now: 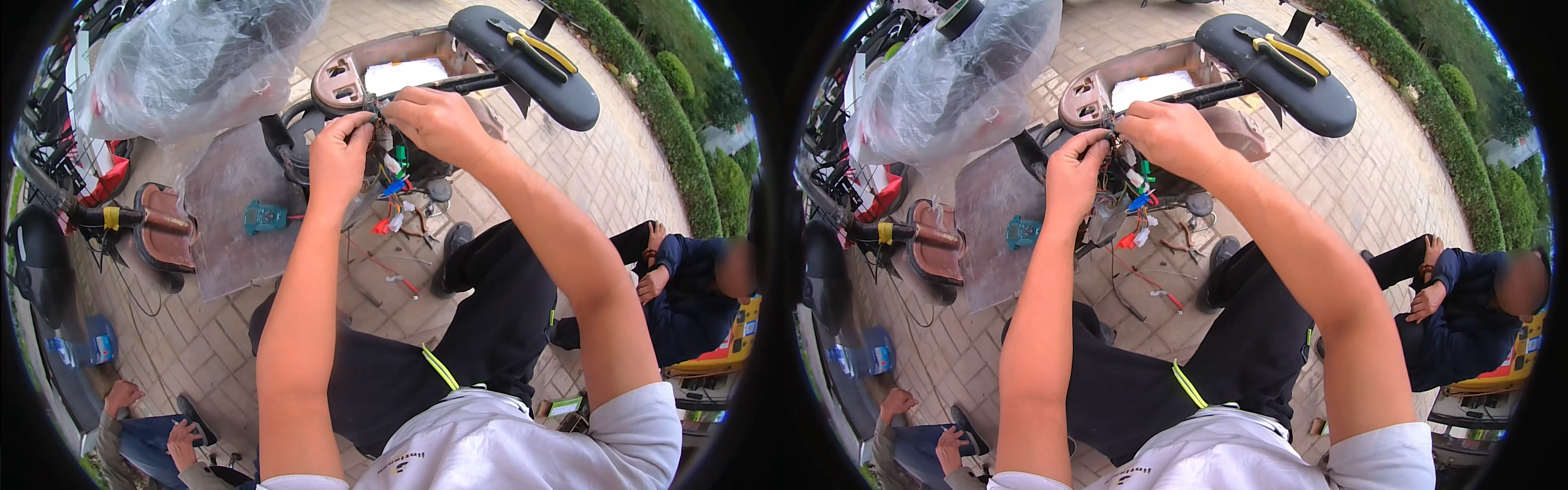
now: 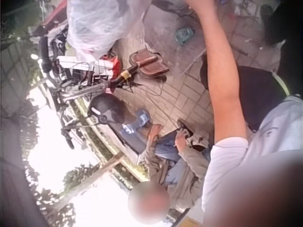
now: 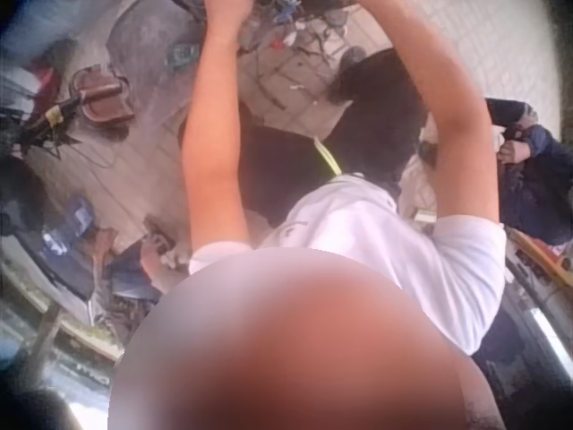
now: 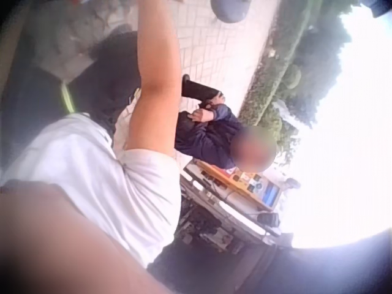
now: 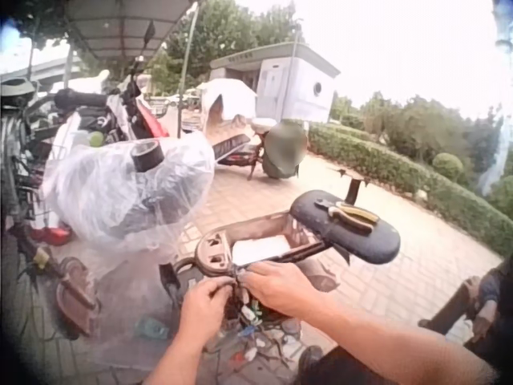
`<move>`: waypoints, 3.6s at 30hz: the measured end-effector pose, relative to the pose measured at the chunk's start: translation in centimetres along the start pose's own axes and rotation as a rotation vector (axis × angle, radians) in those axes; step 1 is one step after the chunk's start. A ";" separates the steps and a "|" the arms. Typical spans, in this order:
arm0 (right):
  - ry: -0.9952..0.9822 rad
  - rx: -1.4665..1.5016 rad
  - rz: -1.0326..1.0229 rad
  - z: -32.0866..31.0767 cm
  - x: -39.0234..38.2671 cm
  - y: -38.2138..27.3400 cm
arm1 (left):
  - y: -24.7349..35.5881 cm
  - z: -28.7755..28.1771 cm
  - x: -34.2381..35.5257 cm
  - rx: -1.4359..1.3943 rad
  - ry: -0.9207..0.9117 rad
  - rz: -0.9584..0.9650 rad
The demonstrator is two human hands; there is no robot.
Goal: The person repairs the electrical wiring of a scooter by stripping wire insulation, twisting wires together, and wrapping connections with electrical tape. They use pliers and electrical tape to secure the connections.
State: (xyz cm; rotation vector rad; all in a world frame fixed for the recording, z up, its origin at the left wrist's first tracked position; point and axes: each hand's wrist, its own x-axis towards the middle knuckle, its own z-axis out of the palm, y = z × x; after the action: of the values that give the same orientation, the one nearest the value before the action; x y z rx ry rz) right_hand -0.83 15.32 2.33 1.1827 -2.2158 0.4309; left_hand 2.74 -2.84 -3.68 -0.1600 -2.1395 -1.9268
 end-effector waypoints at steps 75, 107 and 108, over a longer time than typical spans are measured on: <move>0.044 0.590 1.018 0.7 0.0 -4.1 | 0.5 0.3 0.3 -0.122 0.094 -0.098; 0.081 1.549 0.744 -5.9 1.9 -4.0 | 1.7 0.0 -0.3 0.156 0.119 -0.115; 0.094 1.659 0.809 -5.1 0.6 -3.9 | 1.4 -0.1 -0.3 0.177 0.111 -0.123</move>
State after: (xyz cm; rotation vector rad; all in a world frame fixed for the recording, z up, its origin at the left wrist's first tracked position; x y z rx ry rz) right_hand 3.87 15.44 6.69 0.6321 -1.8595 2.8633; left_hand 3.39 -2.75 -2.44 0.1123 -2.2776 -1.7514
